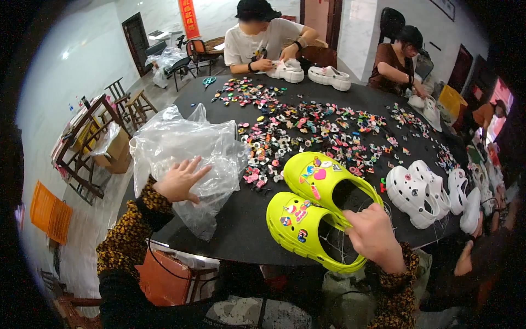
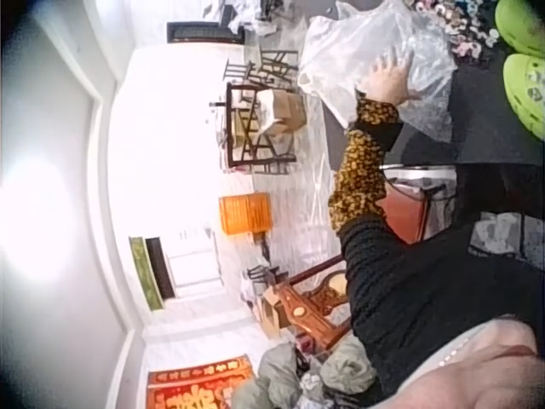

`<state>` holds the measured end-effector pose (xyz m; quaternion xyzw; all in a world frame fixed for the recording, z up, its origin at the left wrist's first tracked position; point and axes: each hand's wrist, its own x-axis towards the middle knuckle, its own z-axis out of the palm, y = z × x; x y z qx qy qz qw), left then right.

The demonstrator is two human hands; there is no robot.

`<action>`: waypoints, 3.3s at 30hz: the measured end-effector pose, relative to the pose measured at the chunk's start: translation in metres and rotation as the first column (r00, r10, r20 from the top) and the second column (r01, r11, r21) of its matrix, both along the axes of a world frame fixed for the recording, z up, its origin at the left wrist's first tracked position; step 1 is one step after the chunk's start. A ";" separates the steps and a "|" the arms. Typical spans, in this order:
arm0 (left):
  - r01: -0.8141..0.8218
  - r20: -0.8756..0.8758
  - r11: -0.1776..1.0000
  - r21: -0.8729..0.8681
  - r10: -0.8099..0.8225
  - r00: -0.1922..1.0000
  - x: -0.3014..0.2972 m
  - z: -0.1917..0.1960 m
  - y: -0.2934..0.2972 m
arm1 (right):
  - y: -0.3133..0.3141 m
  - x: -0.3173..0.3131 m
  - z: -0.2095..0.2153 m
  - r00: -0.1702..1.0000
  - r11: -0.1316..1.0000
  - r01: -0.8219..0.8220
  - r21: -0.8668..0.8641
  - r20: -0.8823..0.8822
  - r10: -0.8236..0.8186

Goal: The person is seen attaching decorative charms and accessories to clogs/shoes in a manufacturing or assembly setting.

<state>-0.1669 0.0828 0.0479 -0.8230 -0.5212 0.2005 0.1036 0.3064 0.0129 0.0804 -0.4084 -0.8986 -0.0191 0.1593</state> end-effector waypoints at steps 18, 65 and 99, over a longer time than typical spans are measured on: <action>-0.515 0.462 0.835 0.195 0.384 0.799 -0.048 0.001 0.122 | -0.019 -0.005 -0.011 0.995 0.996 0.072 -0.060 -0.071 -0.077; -0.037 0.812 0.994 0.105 -0.063 0.581 0.057 0.005 -0.075 | 0.021 -0.158 -0.070 0.918 0.929 -0.277 -0.246 -0.353 0.180; 0.071 0.809 0.971 0.227 -0.229 0.542 0.066 -0.018 -0.081 | 0.208 -0.198 -0.139 0.771 0.778 -0.625 0.065 -0.099 0.629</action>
